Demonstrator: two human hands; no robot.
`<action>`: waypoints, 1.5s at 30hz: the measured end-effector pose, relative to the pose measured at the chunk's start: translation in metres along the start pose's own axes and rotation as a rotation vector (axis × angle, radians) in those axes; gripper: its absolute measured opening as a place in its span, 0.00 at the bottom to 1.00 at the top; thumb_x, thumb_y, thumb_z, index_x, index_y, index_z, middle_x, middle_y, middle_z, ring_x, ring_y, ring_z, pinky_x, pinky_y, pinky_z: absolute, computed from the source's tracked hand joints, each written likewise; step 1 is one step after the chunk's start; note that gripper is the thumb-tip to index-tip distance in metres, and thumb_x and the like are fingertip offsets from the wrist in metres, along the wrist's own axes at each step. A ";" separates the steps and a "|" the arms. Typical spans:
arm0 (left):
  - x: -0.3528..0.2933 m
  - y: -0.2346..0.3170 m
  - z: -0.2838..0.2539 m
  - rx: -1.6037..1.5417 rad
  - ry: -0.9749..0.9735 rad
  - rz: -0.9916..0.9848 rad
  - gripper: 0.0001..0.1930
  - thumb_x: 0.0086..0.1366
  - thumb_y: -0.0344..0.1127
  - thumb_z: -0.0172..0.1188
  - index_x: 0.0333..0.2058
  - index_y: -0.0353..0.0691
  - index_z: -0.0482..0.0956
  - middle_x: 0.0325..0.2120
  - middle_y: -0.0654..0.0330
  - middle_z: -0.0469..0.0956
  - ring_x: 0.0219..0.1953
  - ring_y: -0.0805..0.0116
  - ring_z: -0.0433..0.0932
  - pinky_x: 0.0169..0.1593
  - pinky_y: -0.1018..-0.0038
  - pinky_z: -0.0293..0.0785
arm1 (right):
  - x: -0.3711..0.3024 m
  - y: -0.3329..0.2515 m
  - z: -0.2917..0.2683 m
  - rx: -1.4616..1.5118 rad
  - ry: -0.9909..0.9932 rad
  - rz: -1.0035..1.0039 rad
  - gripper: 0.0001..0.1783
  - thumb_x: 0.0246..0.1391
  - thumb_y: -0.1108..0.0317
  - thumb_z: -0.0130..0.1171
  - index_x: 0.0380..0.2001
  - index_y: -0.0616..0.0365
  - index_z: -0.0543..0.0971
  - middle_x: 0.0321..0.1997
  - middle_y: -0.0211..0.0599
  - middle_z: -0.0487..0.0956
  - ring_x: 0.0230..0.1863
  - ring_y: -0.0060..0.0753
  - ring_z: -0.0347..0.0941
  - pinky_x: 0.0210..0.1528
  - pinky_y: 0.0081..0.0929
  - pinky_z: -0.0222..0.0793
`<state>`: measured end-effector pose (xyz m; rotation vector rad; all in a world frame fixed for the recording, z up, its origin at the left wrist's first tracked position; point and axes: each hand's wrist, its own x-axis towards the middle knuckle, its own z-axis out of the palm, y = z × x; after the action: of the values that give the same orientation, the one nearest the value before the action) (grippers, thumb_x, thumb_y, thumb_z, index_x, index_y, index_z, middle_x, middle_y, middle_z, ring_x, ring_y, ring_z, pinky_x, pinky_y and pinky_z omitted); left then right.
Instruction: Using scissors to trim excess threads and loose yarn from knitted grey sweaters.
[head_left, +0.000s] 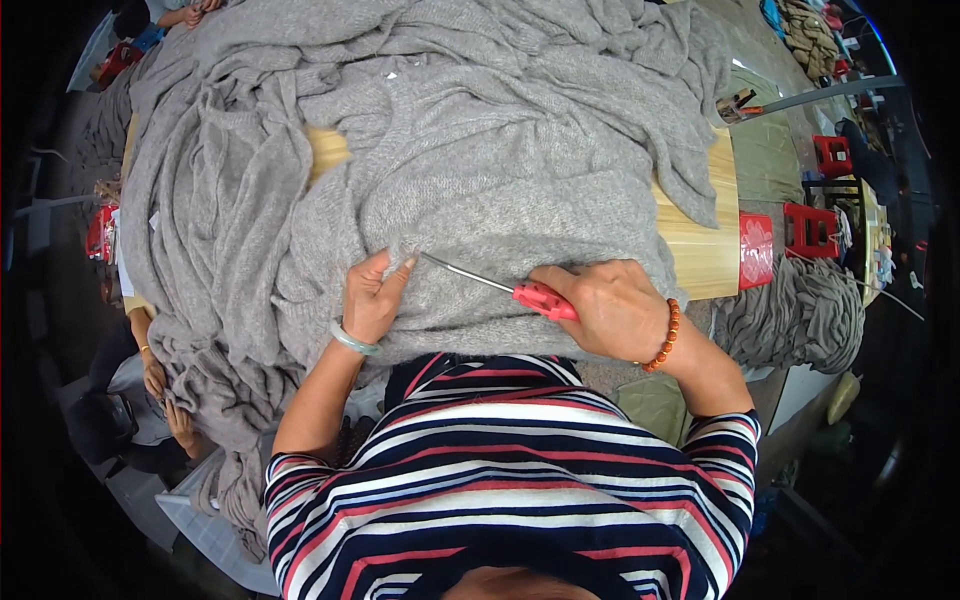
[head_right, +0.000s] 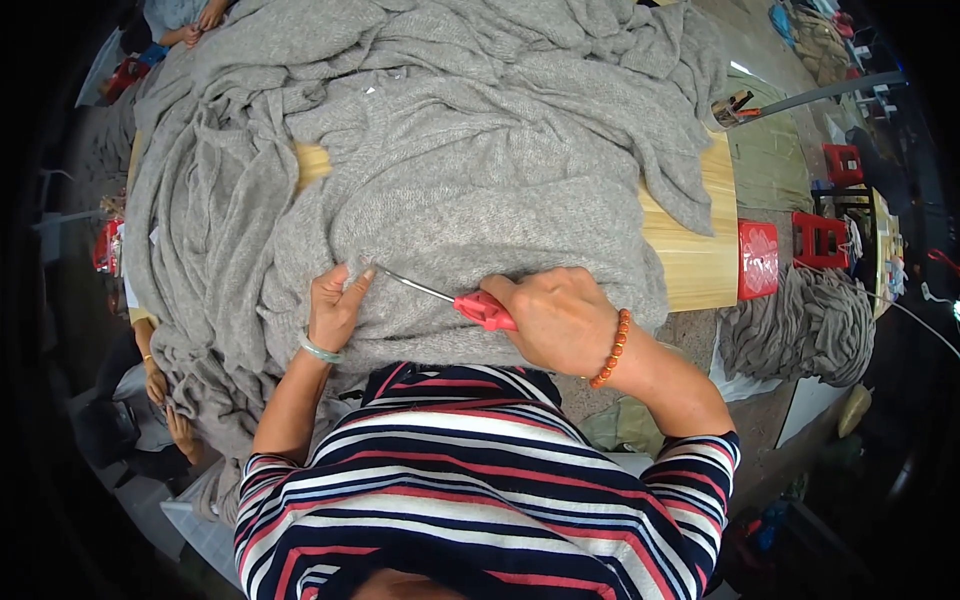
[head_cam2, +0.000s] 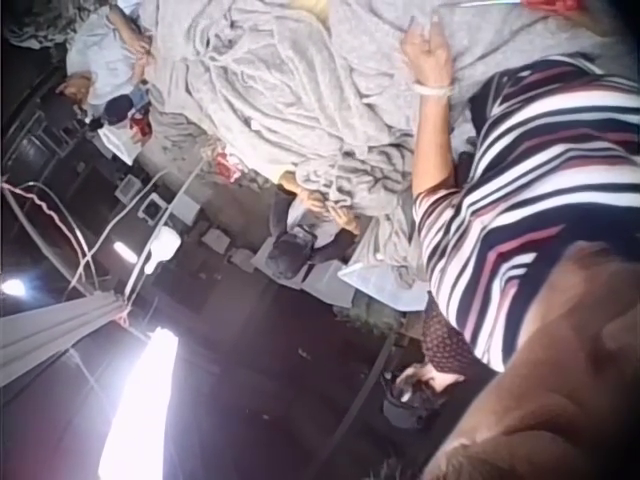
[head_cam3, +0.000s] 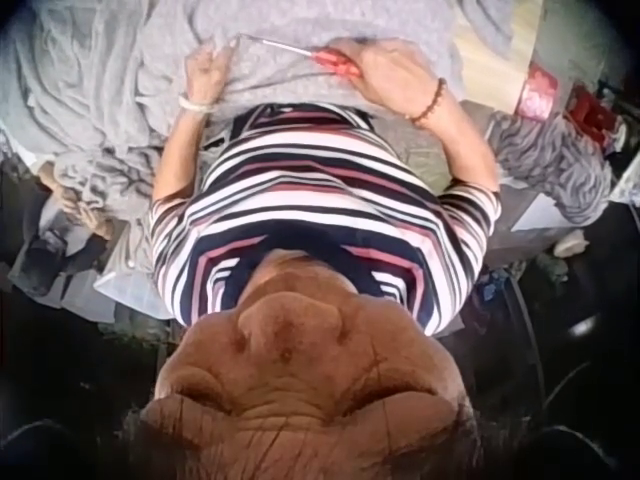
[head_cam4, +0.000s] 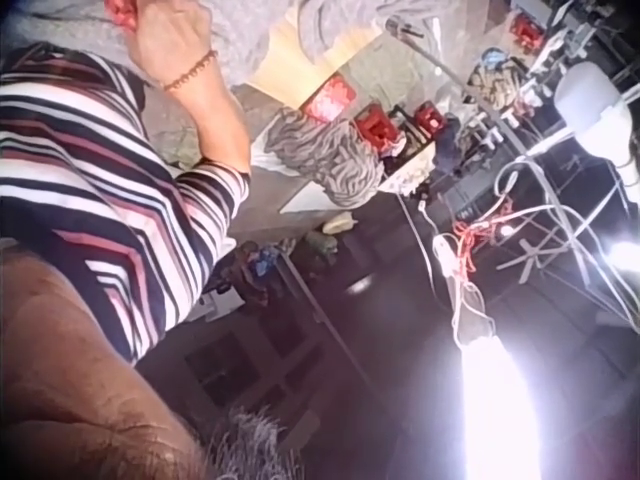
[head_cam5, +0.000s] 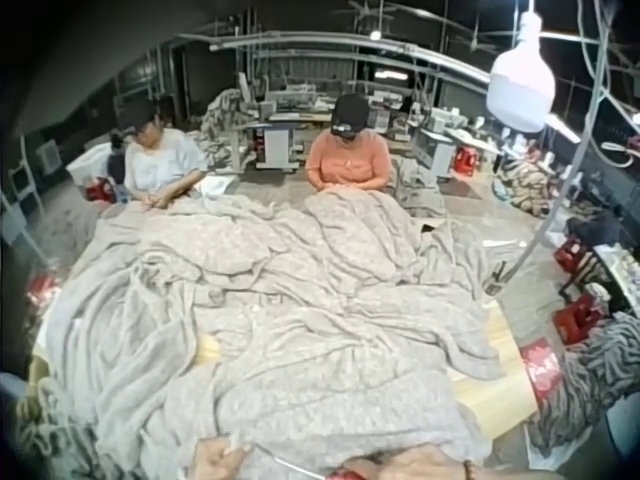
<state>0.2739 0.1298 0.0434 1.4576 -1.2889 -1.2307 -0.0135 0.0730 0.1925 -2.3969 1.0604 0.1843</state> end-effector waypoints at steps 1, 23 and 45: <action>0.001 -0.006 0.000 -0.052 0.017 0.001 0.08 0.70 0.28 0.57 0.44 0.34 0.83 0.33 0.69 0.81 0.36 0.83 0.74 0.41 0.81 0.71 | 0.000 0.000 -0.001 0.013 -0.045 -0.004 0.17 0.52 0.67 0.62 0.46 0.57 0.78 0.24 0.48 0.81 0.29 0.52 0.81 0.30 0.44 0.75; -0.012 0.040 -0.076 0.935 -0.496 0.522 0.24 0.51 0.33 0.65 0.48 0.31 0.77 0.46 0.49 0.78 0.49 0.50 0.73 0.54 0.64 0.66 | -0.009 0.008 -0.001 0.092 -0.012 -0.061 0.23 0.49 0.68 0.65 0.51 0.54 0.78 0.31 0.46 0.82 0.34 0.52 0.80 0.36 0.42 0.75; -0.011 0.031 -0.079 -0.699 -0.104 -0.254 0.23 0.60 0.21 0.66 0.54 0.34 0.74 0.42 0.62 0.82 0.43 0.75 0.81 0.48 0.78 0.78 | 0.003 -0.010 -0.006 0.062 0.046 -0.124 0.22 0.48 0.66 0.65 0.49 0.54 0.79 0.31 0.46 0.83 0.34 0.49 0.81 0.35 0.40 0.77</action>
<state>0.3456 0.1344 0.0905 1.0624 -0.6264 -1.7209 -0.0048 0.0734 0.2002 -2.4123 0.9204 0.0525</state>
